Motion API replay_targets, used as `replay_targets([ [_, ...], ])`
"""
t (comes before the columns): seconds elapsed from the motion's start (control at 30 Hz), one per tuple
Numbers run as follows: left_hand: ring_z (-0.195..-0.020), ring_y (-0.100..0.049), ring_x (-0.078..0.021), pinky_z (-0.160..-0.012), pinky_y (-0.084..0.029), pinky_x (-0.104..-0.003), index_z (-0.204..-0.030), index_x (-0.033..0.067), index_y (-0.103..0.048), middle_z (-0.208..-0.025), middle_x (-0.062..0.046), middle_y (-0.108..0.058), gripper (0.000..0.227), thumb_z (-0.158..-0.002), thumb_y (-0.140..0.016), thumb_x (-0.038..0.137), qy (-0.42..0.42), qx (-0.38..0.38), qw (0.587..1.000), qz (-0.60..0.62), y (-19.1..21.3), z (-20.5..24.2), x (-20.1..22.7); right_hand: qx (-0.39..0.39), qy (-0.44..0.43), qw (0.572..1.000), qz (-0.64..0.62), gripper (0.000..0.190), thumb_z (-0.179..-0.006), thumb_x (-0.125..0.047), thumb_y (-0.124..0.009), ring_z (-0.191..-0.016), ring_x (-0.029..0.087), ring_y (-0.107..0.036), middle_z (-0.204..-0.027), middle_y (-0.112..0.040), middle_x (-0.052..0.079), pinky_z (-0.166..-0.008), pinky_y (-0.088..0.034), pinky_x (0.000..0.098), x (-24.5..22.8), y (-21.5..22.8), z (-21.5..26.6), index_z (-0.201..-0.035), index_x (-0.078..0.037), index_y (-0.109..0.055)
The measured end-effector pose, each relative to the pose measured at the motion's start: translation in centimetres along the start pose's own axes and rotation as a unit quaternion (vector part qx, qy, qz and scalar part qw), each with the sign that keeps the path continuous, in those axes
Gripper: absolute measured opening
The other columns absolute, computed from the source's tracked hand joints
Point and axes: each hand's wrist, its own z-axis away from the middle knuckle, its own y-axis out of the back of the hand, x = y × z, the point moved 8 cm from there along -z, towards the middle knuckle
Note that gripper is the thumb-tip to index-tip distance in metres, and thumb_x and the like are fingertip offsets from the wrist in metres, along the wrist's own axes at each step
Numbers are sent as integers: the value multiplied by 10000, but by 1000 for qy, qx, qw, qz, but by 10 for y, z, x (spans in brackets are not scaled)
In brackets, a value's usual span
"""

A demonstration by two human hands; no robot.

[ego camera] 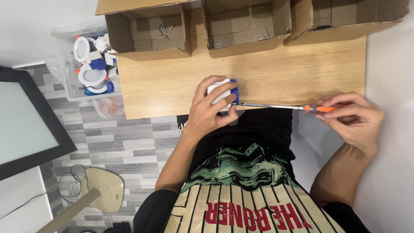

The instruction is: The person assembles small white and blue plastic electrical components on a wooden table. Using a screwdriver, they tighten screws into the components, occasionally picking up additional parts from a nearby container and placing finished pieces into cardboard boxes.

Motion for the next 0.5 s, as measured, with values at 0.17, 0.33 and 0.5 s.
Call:
replay_targets([
  [0.17,-1221,-645,-465,-1108,-545,-695,-990,34,-704,-1268,-131,-746,73,-922,-730,40,8,-6,1000,-9,-3,0,2,-16,35,999,-22,152,-877,98,-827,-1143,362,-786,-1193,-702,180,-1126,-717,485,-17,1,0,-915,-12,-729],
  [0.33,-1311,-670,-436,-1231,-319,-819,-889,93,-678,-1293,-76,-781,132,-923,-803,114,4,-42,998,-41,-13,8,0,-14,45,999,5,103,-884,34,-824,-1118,348,-795,-1141,-720,174,-1078,-716,425,-36,3,0,-876,-33,-747],
  [0.5,-1325,-674,-361,-1217,-348,-843,-1043,129,-717,-1348,-67,-752,244,-946,-901,256,-14,-60,996,-65,-19,22,-3,-7,57,998,36,117,-863,54,-816,-1096,399,-798,-1093,-721,193,-1005,-733,422,-62,0,-5,-842,-25,-733],
])
